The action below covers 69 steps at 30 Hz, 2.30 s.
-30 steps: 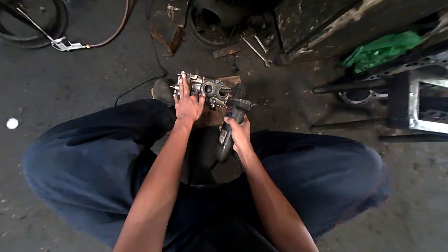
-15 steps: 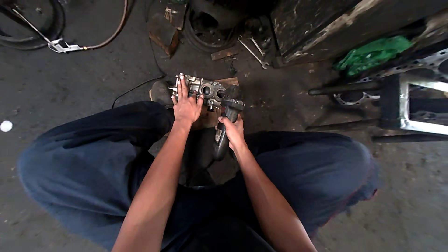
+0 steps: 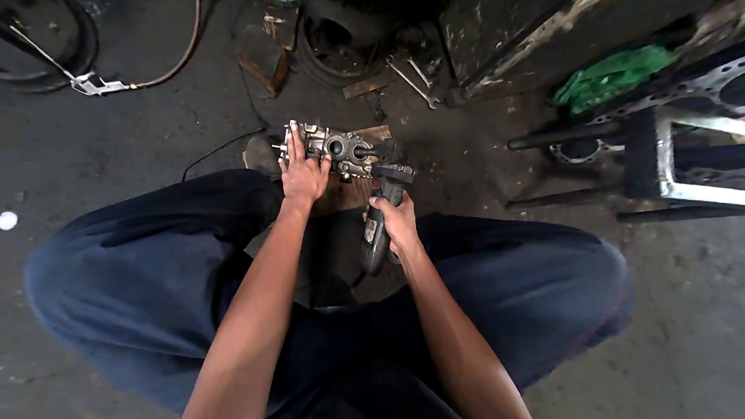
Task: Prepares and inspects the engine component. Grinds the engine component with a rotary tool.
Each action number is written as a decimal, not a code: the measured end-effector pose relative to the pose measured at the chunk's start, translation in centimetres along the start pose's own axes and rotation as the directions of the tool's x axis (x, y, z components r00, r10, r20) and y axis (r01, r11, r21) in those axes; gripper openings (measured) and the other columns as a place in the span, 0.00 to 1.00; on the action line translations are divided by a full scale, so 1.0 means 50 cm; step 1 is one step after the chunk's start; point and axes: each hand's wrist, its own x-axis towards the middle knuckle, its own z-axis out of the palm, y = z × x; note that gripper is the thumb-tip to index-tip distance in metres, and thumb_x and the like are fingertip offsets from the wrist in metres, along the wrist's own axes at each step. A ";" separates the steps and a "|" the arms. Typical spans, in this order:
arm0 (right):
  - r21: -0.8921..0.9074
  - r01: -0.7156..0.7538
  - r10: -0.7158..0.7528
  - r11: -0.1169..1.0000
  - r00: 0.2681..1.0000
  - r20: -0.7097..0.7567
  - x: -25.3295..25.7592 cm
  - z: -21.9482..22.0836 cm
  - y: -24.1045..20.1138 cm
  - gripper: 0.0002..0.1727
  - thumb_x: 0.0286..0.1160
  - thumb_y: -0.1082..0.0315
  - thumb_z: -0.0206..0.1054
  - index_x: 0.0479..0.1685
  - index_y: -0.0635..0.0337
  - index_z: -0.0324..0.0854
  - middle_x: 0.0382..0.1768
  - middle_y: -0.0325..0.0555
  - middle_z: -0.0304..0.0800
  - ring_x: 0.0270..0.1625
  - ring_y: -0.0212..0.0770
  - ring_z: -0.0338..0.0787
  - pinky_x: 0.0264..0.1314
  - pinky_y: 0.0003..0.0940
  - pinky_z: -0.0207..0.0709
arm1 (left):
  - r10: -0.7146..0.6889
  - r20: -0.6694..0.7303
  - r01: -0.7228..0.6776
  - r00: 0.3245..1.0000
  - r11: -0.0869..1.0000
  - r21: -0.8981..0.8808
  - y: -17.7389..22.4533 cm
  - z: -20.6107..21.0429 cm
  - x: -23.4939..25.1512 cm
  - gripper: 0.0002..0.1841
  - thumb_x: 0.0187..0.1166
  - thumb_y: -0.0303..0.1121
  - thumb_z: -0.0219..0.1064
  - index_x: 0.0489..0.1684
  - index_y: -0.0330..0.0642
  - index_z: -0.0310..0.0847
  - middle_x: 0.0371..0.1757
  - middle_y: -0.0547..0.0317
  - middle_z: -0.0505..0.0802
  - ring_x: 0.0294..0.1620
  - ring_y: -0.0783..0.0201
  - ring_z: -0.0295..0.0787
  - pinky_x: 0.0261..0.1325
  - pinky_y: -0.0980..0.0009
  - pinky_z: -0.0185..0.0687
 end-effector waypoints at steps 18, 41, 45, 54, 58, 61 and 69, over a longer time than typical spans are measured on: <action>-0.029 -0.043 0.044 0.999 0.999 0.008 0.001 0.009 -0.007 0.28 0.67 0.72 0.74 0.69 0.63 0.72 0.41 0.60 0.90 0.35 0.52 0.94 0.40 0.47 0.93 | -0.037 0.070 0.037 0.997 0.999 -0.005 0.021 -0.033 -0.019 0.32 0.94 0.58 0.38 0.87 0.53 0.71 0.99 0.61 0.28 0.99 0.49 0.21 0.92 0.33 0.36; -0.147 0.009 -0.010 0.989 1.000 -0.008 0.048 0.047 0.037 0.30 0.62 0.72 0.79 0.67 0.63 0.74 0.44 0.57 0.90 0.40 0.50 0.93 0.43 0.47 0.91 | 0.006 0.014 -0.006 1.000 1.000 -0.001 -0.001 0.000 -0.002 0.33 0.93 0.59 0.36 0.84 0.54 0.75 0.99 0.60 0.29 0.99 0.49 0.21 0.92 0.34 0.39; -0.079 -0.002 0.001 0.997 1.000 -0.015 0.037 0.044 0.031 0.28 0.63 0.73 0.77 0.66 0.63 0.75 0.42 0.58 0.90 0.38 0.51 0.94 0.41 0.47 0.91 | 0.008 0.013 -0.008 1.000 1.000 0.011 -0.003 0.000 -0.001 0.34 0.93 0.60 0.36 0.85 0.55 0.75 0.99 0.61 0.28 0.99 0.49 0.20 0.93 0.35 0.37; 0.035 -0.045 0.044 0.998 0.999 0.020 0.003 0.011 0.004 0.25 0.68 0.75 0.73 0.65 0.65 0.74 0.38 0.60 0.90 0.33 0.51 0.94 0.38 0.46 0.92 | 0.008 0.016 -0.009 1.000 1.000 0.011 -0.001 -0.003 -0.002 0.34 0.93 0.60 0.37 0.81 0.51 0.78 0.99 0.59 0.29 0.99 0.49 0.21 0.92 0.33 0.37; 0.036 -0.039 0.038 0.999 0.999 0.034 -0.006 -0.002 0.000 0.26 0.67 0.73 0.74 0.66 0.65 0.73 0.39 0.61 0.90 0.34 0.52 0.94 0.40 0.47 0.93 | 0.013 0.014 -0.012 1.000 1.000 -0.004 -0.001 -0.006 -0.003 0.33 0.93 0.59 0.37 0.83 0.53 0.77 0.99 0.58 0.29 0.99 0.47 0.23 0.91 0.32 0.40; 0.034 -0.035 0.034 0.999 0.999 0.030 -0.014 -0.009 -0.006 0.26 0.65 0.72 0.74 0.65 0.65 0.73 0.38 0.60 0.90 0.34 0.53 0.94 0.40 0.47 0.92 | 0.014 0.011 -0.014 1.000 1.000 0.006 -0.001 -0.007 -0.002 0.33 0.93 0.59 0.37 0.83 0.53 0.77 0.99 0.57 0.29 0.99 0.45 0.25 0.90 0.31 0.43; 0.056 -0.033 0.032 0.998 0.999 0.026 -0.015 -0.005 -0.004 0.27 0.65 0.72 0.75 0.65 0.64 0.73 0.39 0.60 0.90 0.34 0.53 0.94 0.39 0.48 0.92 | 0.013 0.000 -0.013 1.000 1.000 0.010 -0.005 0.000 0.004 0.33 0.93 0.60 0.38 0.82 0.53 0.78 0.99 0.58 0.29 0.99 0.47 0.24 0.91 0.31 0.42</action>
